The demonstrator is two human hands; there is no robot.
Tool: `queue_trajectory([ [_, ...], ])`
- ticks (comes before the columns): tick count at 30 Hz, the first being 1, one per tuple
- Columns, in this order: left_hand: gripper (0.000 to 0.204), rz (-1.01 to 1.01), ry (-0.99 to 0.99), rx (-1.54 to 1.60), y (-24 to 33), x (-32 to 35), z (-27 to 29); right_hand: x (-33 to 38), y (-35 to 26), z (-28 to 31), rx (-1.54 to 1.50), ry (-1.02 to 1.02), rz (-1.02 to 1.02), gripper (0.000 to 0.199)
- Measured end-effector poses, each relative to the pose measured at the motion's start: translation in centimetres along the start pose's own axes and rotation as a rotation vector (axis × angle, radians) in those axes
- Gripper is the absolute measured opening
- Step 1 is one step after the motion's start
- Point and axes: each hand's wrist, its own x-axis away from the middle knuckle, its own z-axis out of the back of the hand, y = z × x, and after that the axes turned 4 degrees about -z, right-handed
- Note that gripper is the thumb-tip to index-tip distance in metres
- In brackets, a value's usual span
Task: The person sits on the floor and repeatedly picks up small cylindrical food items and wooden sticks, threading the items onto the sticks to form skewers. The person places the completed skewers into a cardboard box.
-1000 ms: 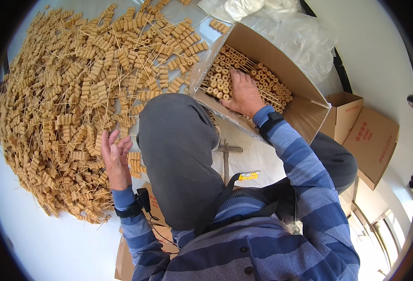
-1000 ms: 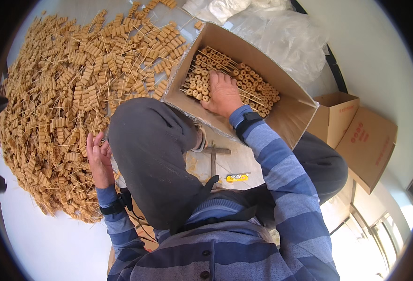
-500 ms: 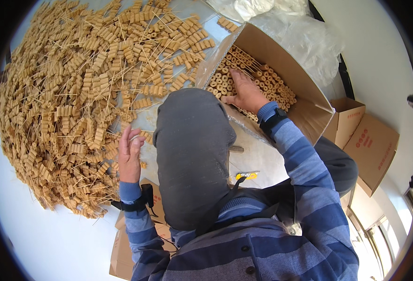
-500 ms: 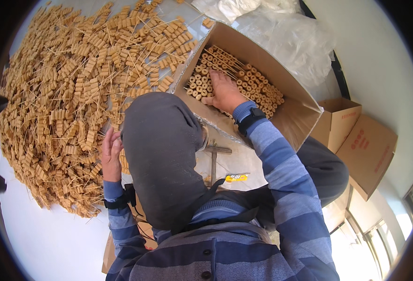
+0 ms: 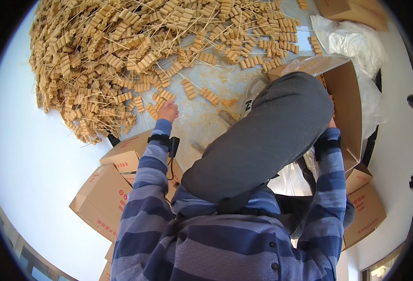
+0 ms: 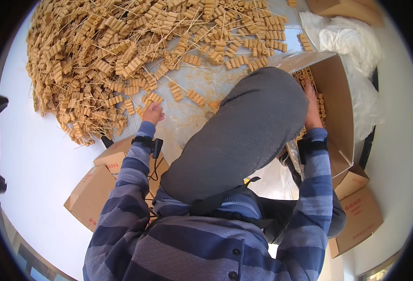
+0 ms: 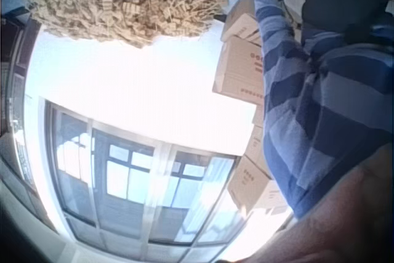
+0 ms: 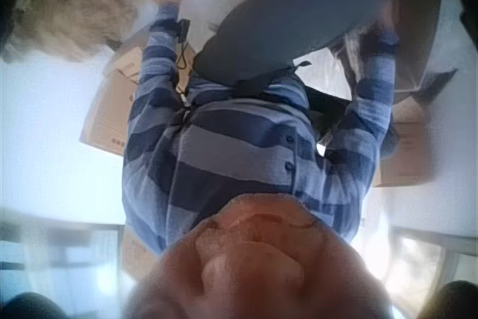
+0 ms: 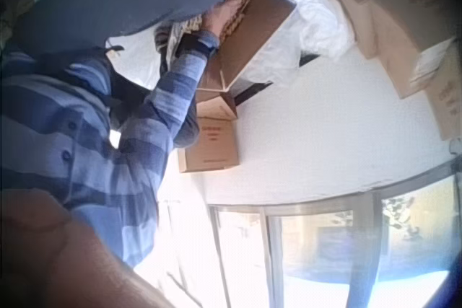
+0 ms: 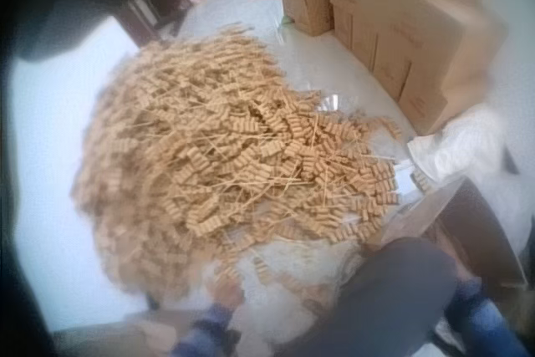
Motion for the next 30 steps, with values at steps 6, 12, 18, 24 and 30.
queue_trajectory([
  [6,0.042,-0.553,0.030,-0.670,4.0,-1.4,-4.7,2.3,1.0,2.6,0.130,0.031,0.204,0.058],
  [12,0.028,-0.620,-0.049,-1.189,7.3,-6.6,-6.2,7.4,-1.7,5.8,0.203,0.093,0.159,0.053],
  [18,0.009,-0.767,-0.054,-1.177,7.1,-7.4,-5.2,9.0,-3.0,6.2,0.195,0.098,0.126,0.047],
  [24,0.013,-0.899,-0.149,-0.770,12.5,-1.7,-0.6,9.1,-4.3,4.8,0.208,0.058,0.197,0.047],
  [30,0.023,-1.150,0.385,-0.423,23.4,-5.6,1.2,10.5,-6.6,4.2,0.318,0.051,0.195,0.044],
])
